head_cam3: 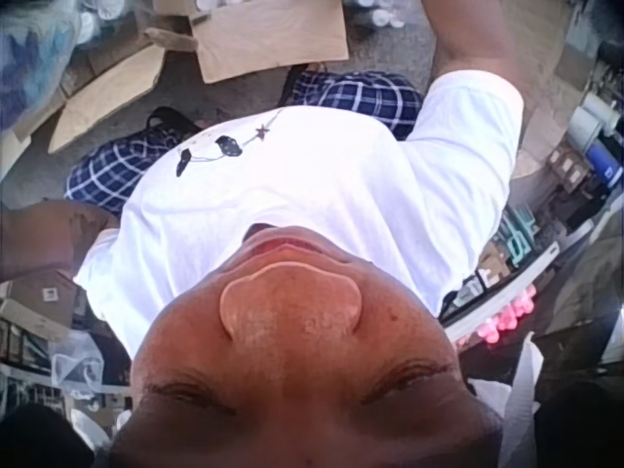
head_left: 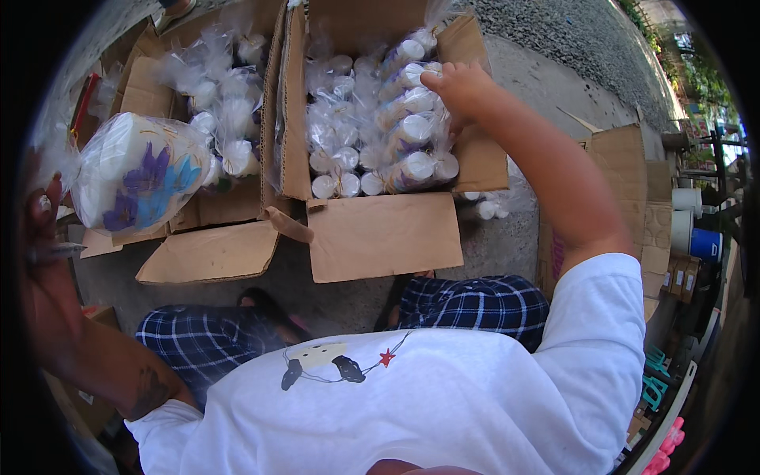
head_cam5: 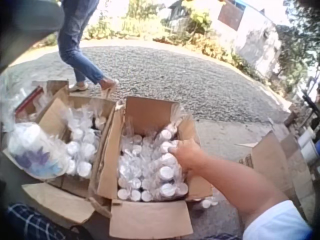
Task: The person sits on the ground and sorts small decorative items from multiple cardboard boxes. They pick up items individually, inspect them, and place them into different boxes. The person also uses a pen to write on the boxes.
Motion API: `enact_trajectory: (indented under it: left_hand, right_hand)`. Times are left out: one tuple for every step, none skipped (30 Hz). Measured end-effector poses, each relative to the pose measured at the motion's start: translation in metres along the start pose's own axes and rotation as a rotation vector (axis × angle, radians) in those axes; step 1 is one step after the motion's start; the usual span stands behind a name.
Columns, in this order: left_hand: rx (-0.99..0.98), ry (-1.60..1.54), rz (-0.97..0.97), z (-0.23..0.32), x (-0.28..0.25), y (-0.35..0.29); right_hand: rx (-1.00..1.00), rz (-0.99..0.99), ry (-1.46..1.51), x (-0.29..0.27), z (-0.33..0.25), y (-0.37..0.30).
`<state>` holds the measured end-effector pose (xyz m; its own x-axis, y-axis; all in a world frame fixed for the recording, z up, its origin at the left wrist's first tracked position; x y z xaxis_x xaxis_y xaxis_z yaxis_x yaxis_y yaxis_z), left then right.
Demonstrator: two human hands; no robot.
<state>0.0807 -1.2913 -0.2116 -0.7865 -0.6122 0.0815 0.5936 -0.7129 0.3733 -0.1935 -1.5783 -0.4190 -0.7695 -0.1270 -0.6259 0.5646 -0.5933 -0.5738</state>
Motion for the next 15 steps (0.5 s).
enact_trajectory:
  left_hand:
    - [-0.015, -0.013, -0.008, 0.000, -0.002, 0.000]
    - [-0.031, -0.026, -0.015, 0.001, 0.000, 0.000]
    - [-0.046, -0.039, -0.022, 0.002, 0.005, 0.001]
    - [-0.168, -0.019, 0.304, 0.000, -0.006, 0.000]
    - [-0.292, 0.000, 0.626, 0.004, 0.014, -0.002]
    - [-0.354, 0.009, 0.778, 0.006, 0.018, -0.006]
    - [-0.350, 0.004, 0.777, 0.007, 0.018, -0.005]
    - [-0.352, -0.003, 0.764, 0.007, 0.016, -0.005]
    - [-0.359, -0.008, 0.752, 0.006, 0.013, -0.005]
    - [-0.300, -0.025, 0.580, 0.002, 0.006, 0.001]
    - [-0.171, -0.026, 0.242, -0.008, -0.032, 0.007]
    - [-0.039, -0.022, -0.086, -0.006, -0.048, 0.004]
    - [-0.010, 0.017, -0.121, -0.002, -0.046, 0.004]
    - [0.016, 0.055, -0.152, 0.000, -0.046, 0.004]
    - [0.042, 0.092, -0.184, 0.002, -0.045, 0.004]
  right_hand:
    - [-0.035, -0.013, 0.021, 0.006, 0.000, -0.001]
    - [-0.071, -0.027, 0.041, 0.011, 0.000, -0.001]
    - [-0.066, -0.035, 0.059, 0.013, 0.002, 0.000]
    - [-0.062, -0.042, 0.077, 0.015, 0.003, 0.001]
    - [-0.055, -0.054, 0.096, 0.019, 0.005, 0.003]
    - [-0.050, -0.012, 0.076, 0.020, 0.006, 0.001]
    - [-0.048, 0.031, 0.052, 0.019, 0.007, 0.001]
    - [-0.047, 0.076, 0.025, 0.016, 0.007, 0.000]
    - [-0.029, 0.044, 0.036, 0.015, 0.010, -0.001]
    - [-0.011, 0.011, 0.047, 0.014, 0.015, -0.001]
    - [0.006, -0.012, 0.060, 0.011, 0.018, -0.001]
    - [-0.020, -0.029, 0.071, 0.005, 0.016, 0.003]
    - [-0.040, -0.053, 0.092, 0.005, 0.017, 0.007]
    - [-0.063, -0.080, 0.110, 0.006, 0.015, 0.013]
    - [-0.080, -0.064, 0.135, 0.007, 0.015, 0.016]
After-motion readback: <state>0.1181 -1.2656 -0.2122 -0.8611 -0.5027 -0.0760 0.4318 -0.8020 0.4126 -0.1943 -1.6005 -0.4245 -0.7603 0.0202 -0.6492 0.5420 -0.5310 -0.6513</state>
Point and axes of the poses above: each hand's wrist, its own y-axis towards the middle knuckle, its own x-axis out of the palm, z = x × y, the point moved 6 cm from there along y, towards the middle knuckle, and after that the axes turned 9 degrees about -y, right-handed, at the moved point
